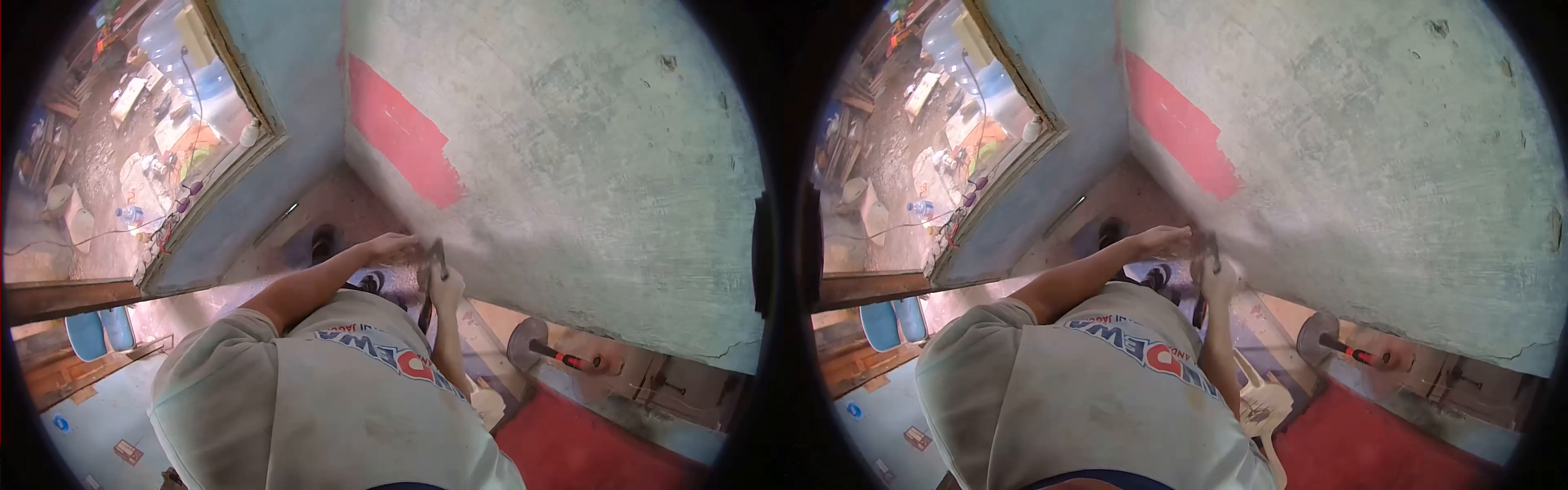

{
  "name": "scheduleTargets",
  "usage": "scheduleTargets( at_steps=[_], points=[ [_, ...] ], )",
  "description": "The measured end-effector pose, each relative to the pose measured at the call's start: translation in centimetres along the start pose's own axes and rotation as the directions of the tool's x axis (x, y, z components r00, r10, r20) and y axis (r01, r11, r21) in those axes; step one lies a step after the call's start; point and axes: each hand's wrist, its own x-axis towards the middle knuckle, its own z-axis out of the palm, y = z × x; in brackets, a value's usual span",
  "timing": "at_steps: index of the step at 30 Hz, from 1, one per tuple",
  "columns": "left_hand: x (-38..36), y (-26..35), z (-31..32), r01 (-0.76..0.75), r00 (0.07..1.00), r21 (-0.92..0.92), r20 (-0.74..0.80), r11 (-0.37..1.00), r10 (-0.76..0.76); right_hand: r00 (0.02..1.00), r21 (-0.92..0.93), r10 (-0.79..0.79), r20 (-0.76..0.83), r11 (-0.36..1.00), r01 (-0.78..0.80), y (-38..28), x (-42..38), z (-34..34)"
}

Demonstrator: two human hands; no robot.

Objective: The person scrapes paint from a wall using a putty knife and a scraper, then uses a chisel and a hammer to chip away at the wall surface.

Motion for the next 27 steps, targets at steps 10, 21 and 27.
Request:
scheduleTargets(
  at_steps=[10, 21, 27],
  points=[
    [-0.5, 7.0, 0.9, -0.332, 0.943, -0.622, -0.233, 0.71, 0.237, 0.955, 0.2, -0.254, 0.156, 0.954, 0.222, -10.0, 3.0, -3.5],
    [2.5, 12.9, 3.1, -0.679, 0.734, -0.215, -0.201, 0.702, 0.648, 0.987, 0.256, -0.153, 0.058, 0.957, 0.133, -9.7, 5.8, -3.3],
    [4.7, 13.2, 5.3, -0.653, 0.626, 0.407, -0.183, 0.638, 0.758, 0.991, 0.39, -0.13, -0.027, 0.912, 0.13, -7.9, 7.6, -4.2]
  ],
)
